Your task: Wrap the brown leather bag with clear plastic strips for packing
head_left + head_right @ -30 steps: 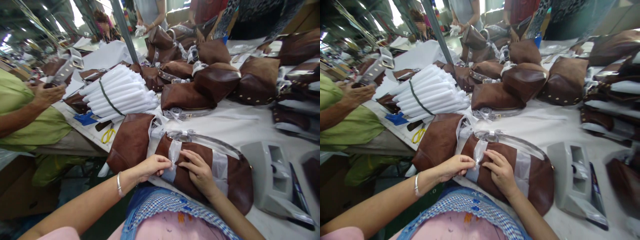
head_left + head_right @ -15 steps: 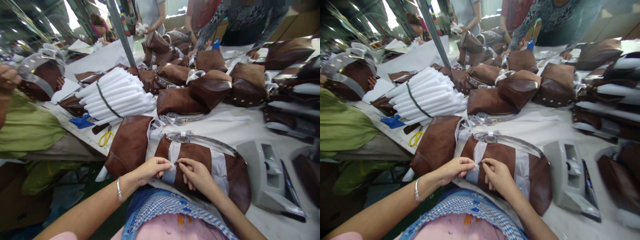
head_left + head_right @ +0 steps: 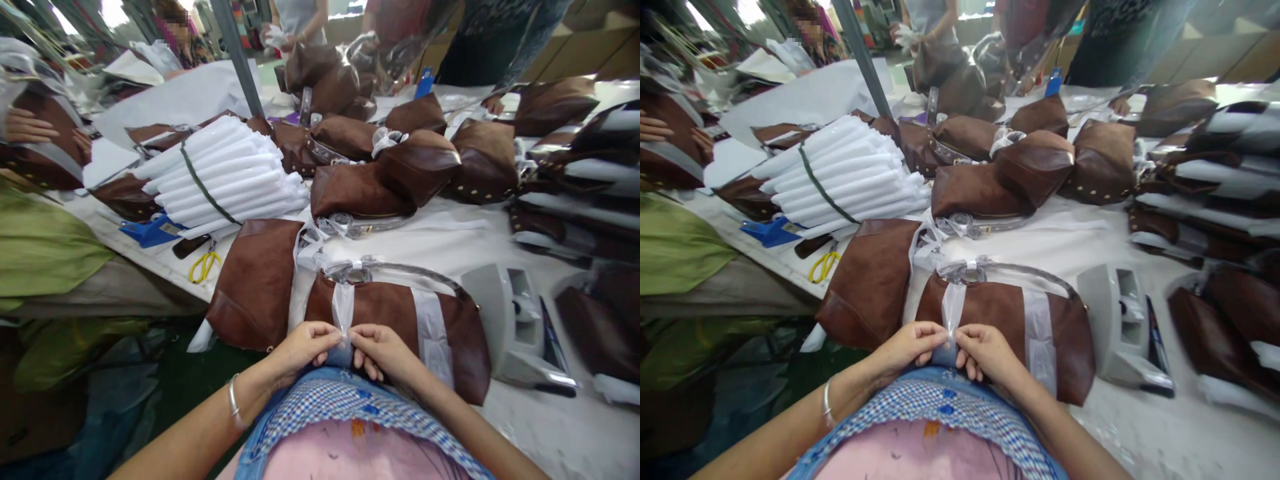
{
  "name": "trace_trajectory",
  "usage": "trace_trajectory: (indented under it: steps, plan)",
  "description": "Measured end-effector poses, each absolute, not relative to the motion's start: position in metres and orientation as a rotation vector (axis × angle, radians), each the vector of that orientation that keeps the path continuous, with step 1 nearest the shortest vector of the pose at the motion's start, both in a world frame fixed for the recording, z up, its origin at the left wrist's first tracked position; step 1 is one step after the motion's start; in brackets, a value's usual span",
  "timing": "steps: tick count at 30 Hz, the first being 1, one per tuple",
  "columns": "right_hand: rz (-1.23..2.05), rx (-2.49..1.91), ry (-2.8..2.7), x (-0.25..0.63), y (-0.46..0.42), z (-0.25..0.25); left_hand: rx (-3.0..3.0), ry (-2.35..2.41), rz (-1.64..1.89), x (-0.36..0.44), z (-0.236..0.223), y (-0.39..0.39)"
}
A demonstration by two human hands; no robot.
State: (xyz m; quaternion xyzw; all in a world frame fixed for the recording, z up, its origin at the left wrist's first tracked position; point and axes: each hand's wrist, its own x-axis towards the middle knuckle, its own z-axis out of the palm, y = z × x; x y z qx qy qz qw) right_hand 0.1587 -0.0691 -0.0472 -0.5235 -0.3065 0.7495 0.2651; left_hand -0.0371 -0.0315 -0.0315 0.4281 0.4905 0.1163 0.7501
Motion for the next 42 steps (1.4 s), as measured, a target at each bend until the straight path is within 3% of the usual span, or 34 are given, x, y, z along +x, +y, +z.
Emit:
trace_trajectory:
  steps: [8,19,33,42]
  plan:
    - [1.699,-1.446,-0.892,0.149,-0.084,-0.053,1.055,1.084,0.329,-0.035,-0.038,-0.036]
    - [1.79,-1.463,-0.975,0.148,-0.079,-0.052,1.067,1.059,0.303,-0.034,-0.031,-0.033]
    - [1.548,-1.716,-1.26,0.141,-0.08,-0.049,0.858,0.934,0.252,-0.038,-0.036,-0.033]
    - [1.402,-1.774,-1.397,0.148,-0.084,-0.041,1.611,0.999,0.505,-0.044,-0.029,-0.041]
